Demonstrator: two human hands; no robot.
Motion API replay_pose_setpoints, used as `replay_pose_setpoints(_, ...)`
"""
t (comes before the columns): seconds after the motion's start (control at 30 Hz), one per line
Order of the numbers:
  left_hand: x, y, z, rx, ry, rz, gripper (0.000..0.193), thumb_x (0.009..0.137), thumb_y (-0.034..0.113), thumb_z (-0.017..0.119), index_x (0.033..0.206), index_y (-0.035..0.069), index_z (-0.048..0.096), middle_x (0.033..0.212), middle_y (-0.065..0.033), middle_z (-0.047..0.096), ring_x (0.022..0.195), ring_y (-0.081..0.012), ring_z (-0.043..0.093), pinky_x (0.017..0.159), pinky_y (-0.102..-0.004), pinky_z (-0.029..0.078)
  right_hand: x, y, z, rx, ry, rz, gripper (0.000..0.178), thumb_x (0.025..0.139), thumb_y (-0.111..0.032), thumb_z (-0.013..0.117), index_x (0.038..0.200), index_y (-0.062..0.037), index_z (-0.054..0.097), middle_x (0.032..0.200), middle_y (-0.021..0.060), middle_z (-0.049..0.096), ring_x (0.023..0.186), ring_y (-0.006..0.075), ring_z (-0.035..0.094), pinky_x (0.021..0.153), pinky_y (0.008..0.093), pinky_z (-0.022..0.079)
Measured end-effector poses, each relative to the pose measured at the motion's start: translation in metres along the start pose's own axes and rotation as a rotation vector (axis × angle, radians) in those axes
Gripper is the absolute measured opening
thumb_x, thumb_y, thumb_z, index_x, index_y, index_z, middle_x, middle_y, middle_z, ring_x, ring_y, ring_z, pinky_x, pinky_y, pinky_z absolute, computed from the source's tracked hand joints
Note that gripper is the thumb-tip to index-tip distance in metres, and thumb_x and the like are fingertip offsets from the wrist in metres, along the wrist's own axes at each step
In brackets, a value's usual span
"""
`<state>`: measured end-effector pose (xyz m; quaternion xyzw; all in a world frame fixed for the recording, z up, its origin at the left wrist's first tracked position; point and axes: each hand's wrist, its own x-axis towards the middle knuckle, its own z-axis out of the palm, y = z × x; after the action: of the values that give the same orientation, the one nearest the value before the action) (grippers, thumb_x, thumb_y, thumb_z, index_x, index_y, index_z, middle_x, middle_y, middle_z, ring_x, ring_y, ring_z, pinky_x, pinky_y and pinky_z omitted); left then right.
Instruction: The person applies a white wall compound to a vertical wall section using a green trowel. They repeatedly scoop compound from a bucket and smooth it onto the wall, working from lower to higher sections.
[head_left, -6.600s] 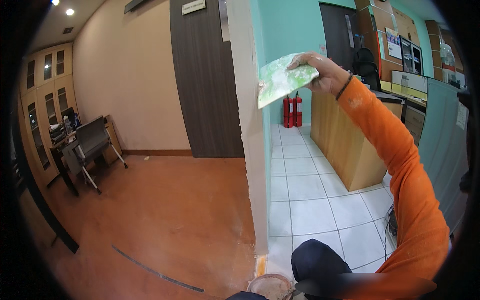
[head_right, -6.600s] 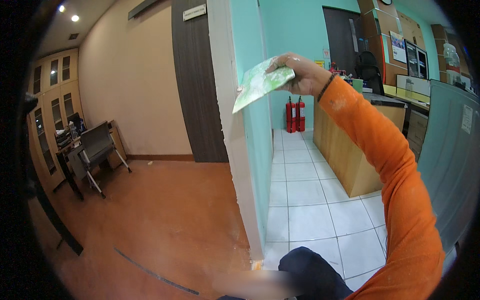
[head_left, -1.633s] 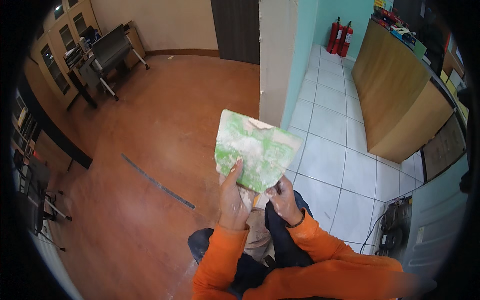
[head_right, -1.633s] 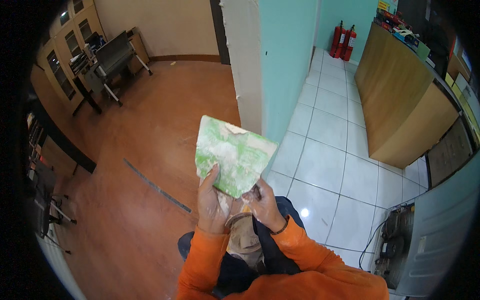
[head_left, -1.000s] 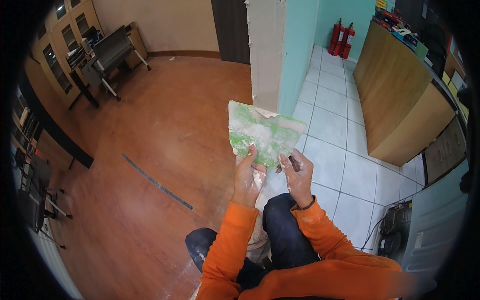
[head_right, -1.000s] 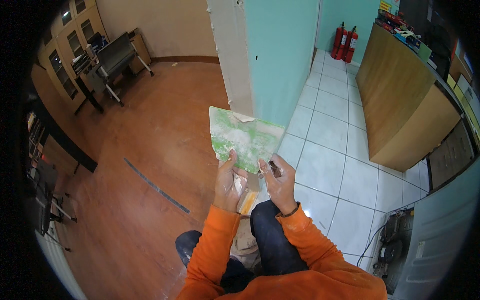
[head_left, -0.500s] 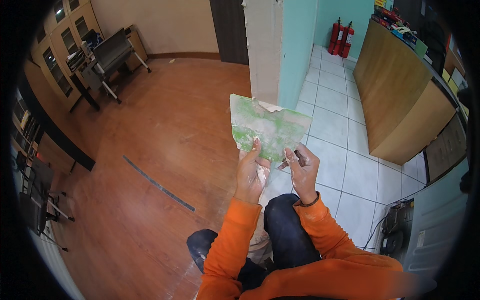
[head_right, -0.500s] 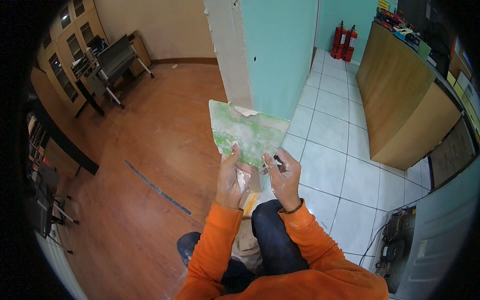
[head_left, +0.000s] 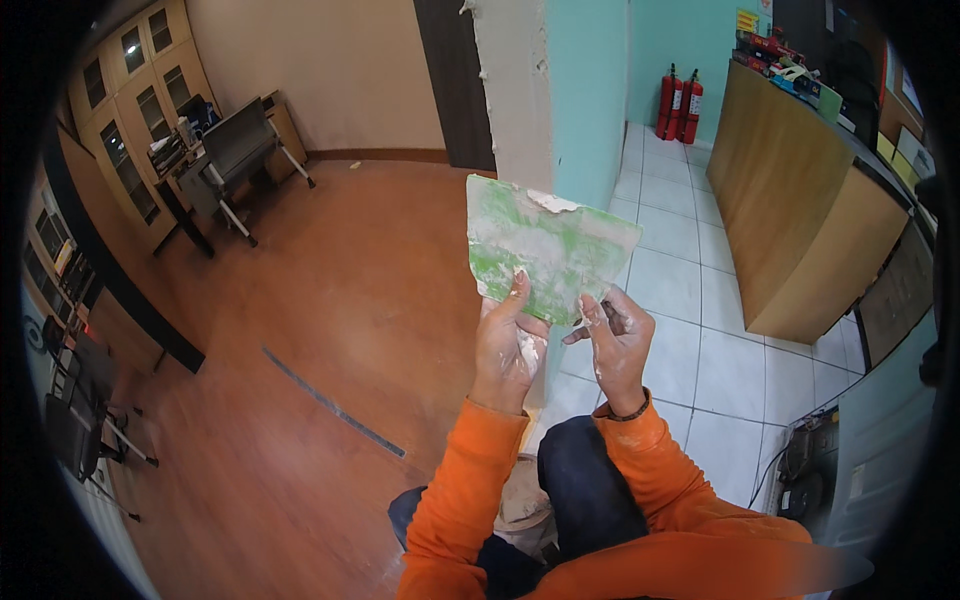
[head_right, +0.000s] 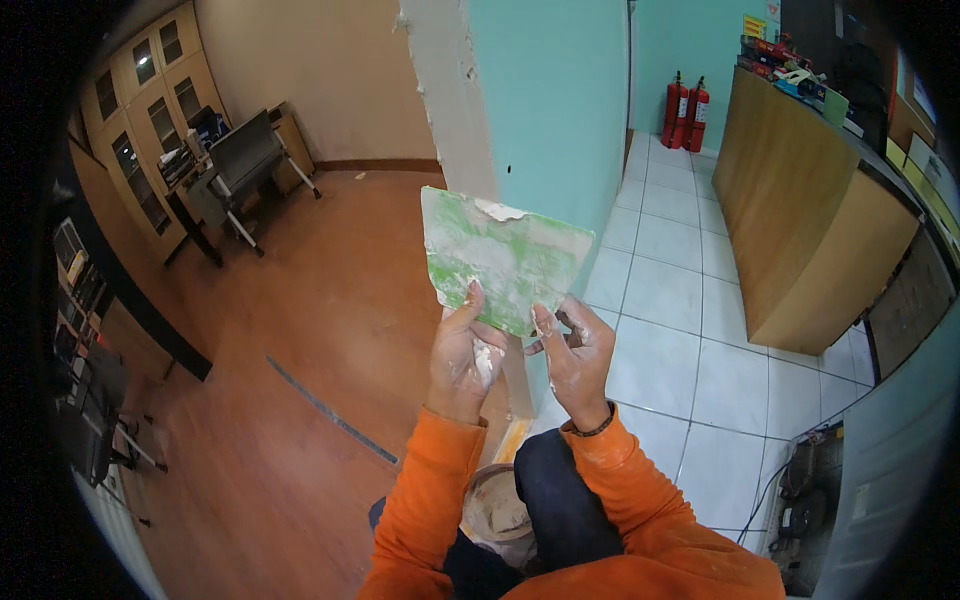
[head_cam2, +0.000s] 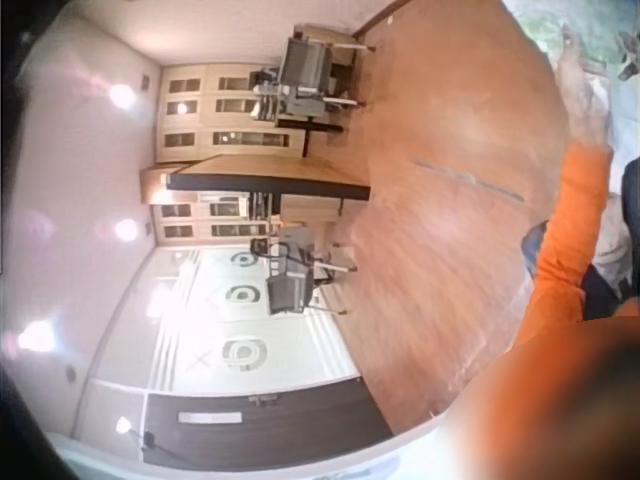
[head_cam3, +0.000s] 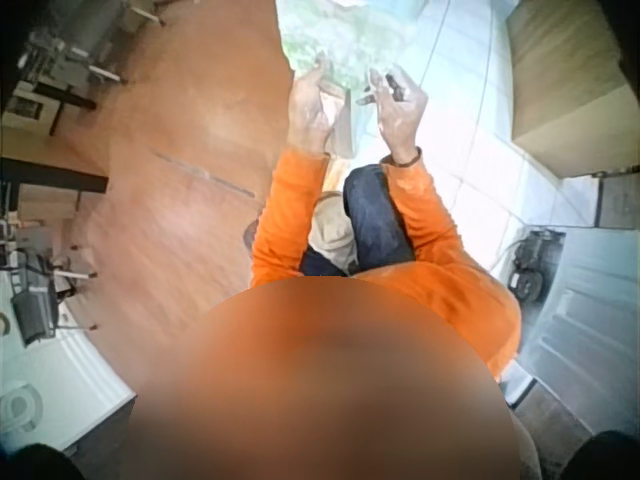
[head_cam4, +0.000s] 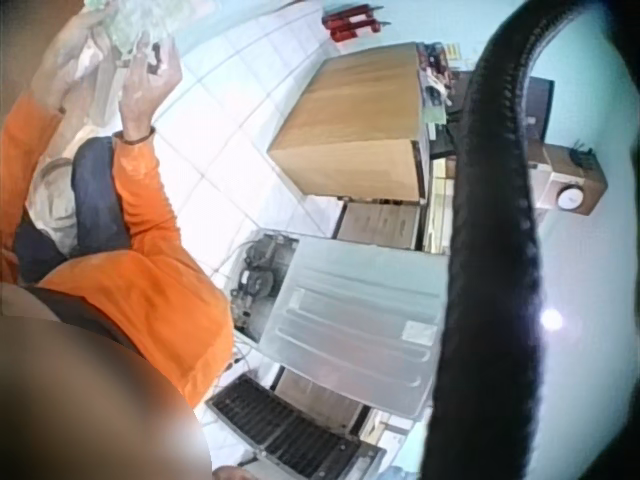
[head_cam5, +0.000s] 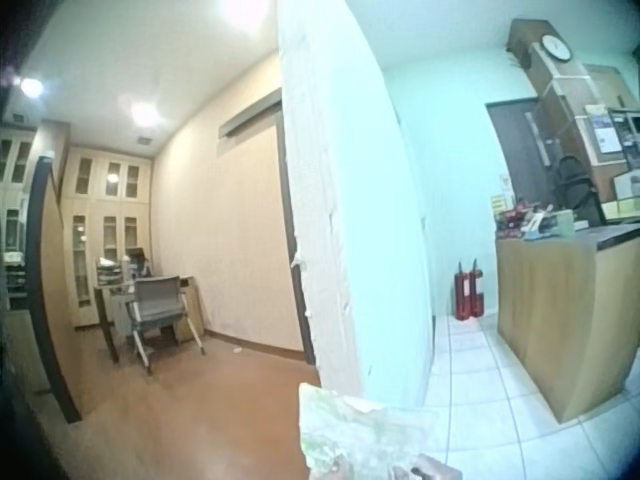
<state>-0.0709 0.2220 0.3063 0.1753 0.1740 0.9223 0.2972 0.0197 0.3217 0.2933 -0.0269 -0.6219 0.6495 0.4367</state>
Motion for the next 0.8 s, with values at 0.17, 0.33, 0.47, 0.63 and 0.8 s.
replay_pose_setpoints(0.17,-0.004,0.009,0.016,-0.008,-0.065,0.023,0.038,0.106,0.011,0.057,0.143,0.004,0.048,0.139,-0.0118,0.058,0.128,-0.027,0.057,0.111,-0.0462,0.048,-0.002,-0.018,0.004,0.013,0.009,-0.069,0.022,0.102,-0.013,0.067,0.109,0.0077,0.07,0.087,0.0038,0.065,0.074,0.0078,0.059,0.056,0.0261,0.058)
replay_pose_setpoints(0.33,-0.016,0.017,0.033,0.014,-0.082,0.031,0.037,0.106,0.011,0.058,0.141,0.003,0.05,0.137,-0.0112,0.059,0.127,-0.026,0.058,0.111,-0.0455,0.049,-0.003,-0.033,0.008,-0.012,-0.004,-0.157,0.027,0.103,-0.015,0.065,0.112,0.0097,0.07,0.088,0.0065,0.068,0.071,0.0102,0.062,0.055,0.0273,0.059)
replay_pose_setpoints(0.47,-0.02,0.025,0.045,0.038,-0.133,0.027,0.036,0.105,0.011,0.059,0.14,0.003,0.051,0.135,-0.0107,0.06,0.125,-0.026,0.059,0.11,-0.044,0.05,-0.006,-0.042,0.011,0.028,-0.021,-0.222,0.027,0.102,-0.015,0.066,0.11,0.01,0.07,0.088,0.0067,0.068,0.07,0.0101,0.062,0.054,0.0266,0.058)
replay_pose_setpoints(0.63,-0.031,0.033,0.06,0.063,-0.172,0.042,0.035,0.105,0.011,0.059,0.138,0.001,0.051,0.134,-0.0119,0.061,0.126,-0.0268,0.059,0.11,-0.0439,0.05,-0.008,-0.059,0.017,0.029,-0.003,-0.293,0.025,0.102,-0.015,0.066,0.108,0.0095,0.071,0.088,0.0061,0.068,0.07,0.0084,0.062,0.052,0.0258,0.057)
replay_pose_setpoints(0.8,-0.036,0.036,0.072,0.049,-0.236,0.063,0.034,0.105,0.011,0.06,0.137,0.0,0.052,0.133,-0.013,0.061,0.126,-0.0269,0.059,0.112,-0.0439,0.049,-0.01,-0.069,0.02,0.066,0.001,-0.331,0.023,0.101,-0.015,0.068,0.107,0.0076,0.071,0.085,0.0048,0.068,0.071,0.0075,0.061,0.053,0.0243,0.056)
